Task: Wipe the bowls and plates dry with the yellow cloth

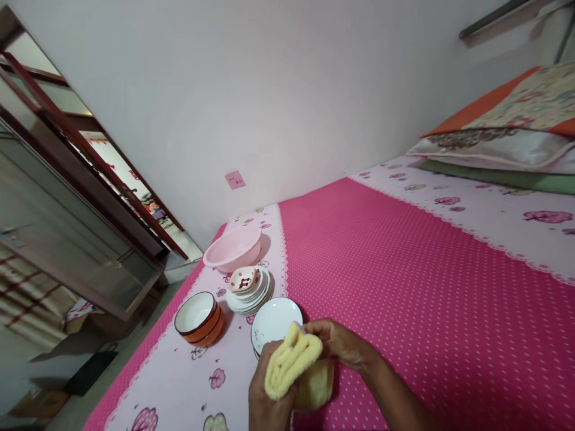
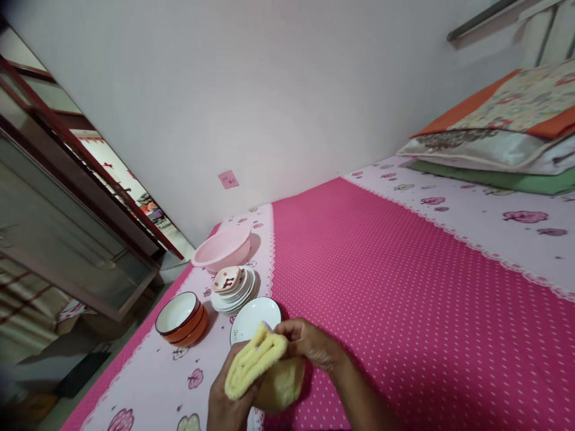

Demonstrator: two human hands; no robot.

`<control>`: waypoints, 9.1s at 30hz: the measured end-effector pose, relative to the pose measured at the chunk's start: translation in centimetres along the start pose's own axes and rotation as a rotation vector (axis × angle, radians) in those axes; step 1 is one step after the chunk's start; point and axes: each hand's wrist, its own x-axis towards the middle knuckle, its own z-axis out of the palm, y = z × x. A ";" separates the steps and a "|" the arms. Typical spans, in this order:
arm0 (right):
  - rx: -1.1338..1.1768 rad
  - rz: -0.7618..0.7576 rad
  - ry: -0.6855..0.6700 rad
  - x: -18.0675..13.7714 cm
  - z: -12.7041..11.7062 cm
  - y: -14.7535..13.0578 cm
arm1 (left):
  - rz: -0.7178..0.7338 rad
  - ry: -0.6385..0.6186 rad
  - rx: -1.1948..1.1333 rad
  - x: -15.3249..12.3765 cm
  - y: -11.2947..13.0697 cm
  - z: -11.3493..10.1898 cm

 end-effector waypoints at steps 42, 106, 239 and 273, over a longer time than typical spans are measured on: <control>-0.217 -0.096 0.092 -0.8 -0.1 -2.8 | -0.036 0.040 0.007 -0.4 -2.6 0.6; -0.232 -0.214 0.234 0.0 2.0 -1.4 | -0.166 0.120 -0.188 1.8 -2.8 0.0; -0.820 0.013 1.260 -1.6 -9.3 2.0 | 0.135 0.324 0.826 2.6 -14.7 -5.7; -0.750 -0.073 1.165 -1.2 -7.8 -0.3 | -0.157 0.564 0.008 10.8 -7.7 -5.4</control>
